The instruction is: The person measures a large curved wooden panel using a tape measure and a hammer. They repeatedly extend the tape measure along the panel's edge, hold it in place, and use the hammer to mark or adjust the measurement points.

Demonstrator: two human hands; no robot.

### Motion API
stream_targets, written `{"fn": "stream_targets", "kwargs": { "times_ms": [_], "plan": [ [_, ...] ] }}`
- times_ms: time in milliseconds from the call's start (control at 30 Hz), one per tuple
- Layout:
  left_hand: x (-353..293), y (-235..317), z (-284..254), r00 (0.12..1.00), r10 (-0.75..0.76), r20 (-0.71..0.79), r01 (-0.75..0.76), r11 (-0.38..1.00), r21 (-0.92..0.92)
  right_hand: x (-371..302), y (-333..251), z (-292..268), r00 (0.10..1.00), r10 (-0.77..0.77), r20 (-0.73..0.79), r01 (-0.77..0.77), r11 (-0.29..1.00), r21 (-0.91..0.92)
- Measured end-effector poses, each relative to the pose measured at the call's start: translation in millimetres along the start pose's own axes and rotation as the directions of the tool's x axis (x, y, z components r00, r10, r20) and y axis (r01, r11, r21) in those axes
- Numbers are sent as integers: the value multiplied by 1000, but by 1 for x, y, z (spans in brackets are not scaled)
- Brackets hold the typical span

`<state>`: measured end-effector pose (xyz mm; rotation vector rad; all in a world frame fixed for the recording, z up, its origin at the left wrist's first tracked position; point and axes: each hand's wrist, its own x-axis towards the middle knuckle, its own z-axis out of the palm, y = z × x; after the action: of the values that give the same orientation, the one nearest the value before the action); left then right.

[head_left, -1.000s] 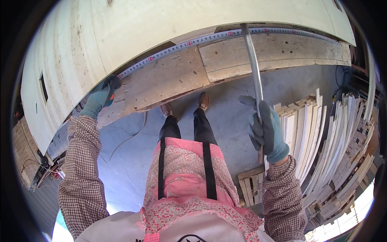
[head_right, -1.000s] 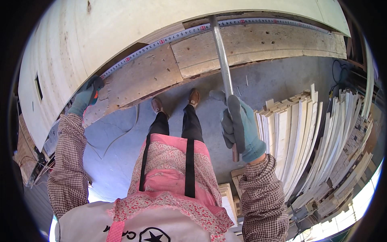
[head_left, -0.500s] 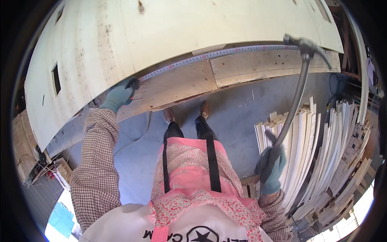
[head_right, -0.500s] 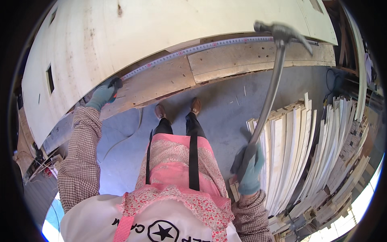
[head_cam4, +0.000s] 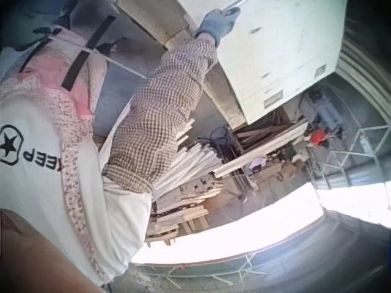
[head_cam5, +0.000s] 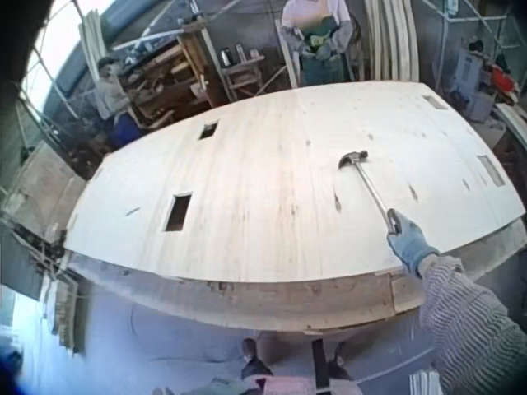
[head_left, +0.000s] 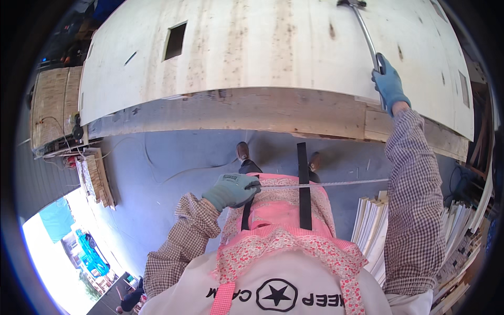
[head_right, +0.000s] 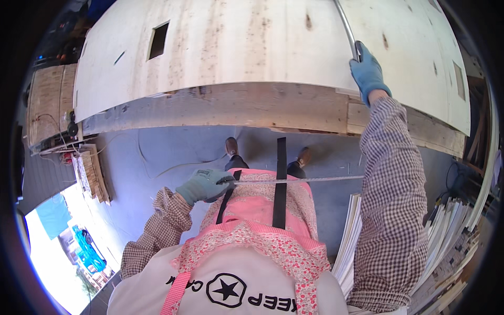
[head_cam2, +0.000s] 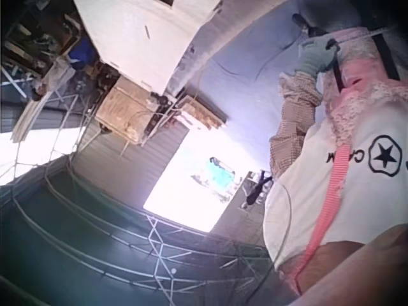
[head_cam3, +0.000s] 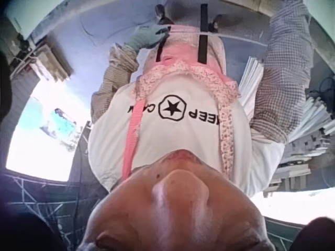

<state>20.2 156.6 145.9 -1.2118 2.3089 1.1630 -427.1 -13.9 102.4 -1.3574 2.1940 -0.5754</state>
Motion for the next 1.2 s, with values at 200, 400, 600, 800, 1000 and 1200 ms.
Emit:
{"fn": "stream_targets", "kwargs": {
  "times_ms": [200,400,600,800,1000,1200],
  "plan": [
    [-85,-115,-49,877,-277,393,433,808,-399,-159,-30,-27,697,-432,-573,193,882,-430],
    [-112,-271,-100,879,-147,455,321,886,-335,-314,31,131,711,630,310,-378,-29,925],
    [-121,-318,-169,786,-285,549,498,818,-287,-278,-227,214,790,533,304,-362,5,932],
    [-88,-376,-173,909,-299,289,396,834,-385,-229,-192,258,659,724,203,-397,105,912],
    [-108,-552,-166,938,-300,-173,266,945,-192,-157,-169,267,565,810,159,-378,83,922],
    [-89,-528,-169,908,-103,-406,242,920,309,-115,-117,296,553,831,55,-475,261,841]
  ]
}}
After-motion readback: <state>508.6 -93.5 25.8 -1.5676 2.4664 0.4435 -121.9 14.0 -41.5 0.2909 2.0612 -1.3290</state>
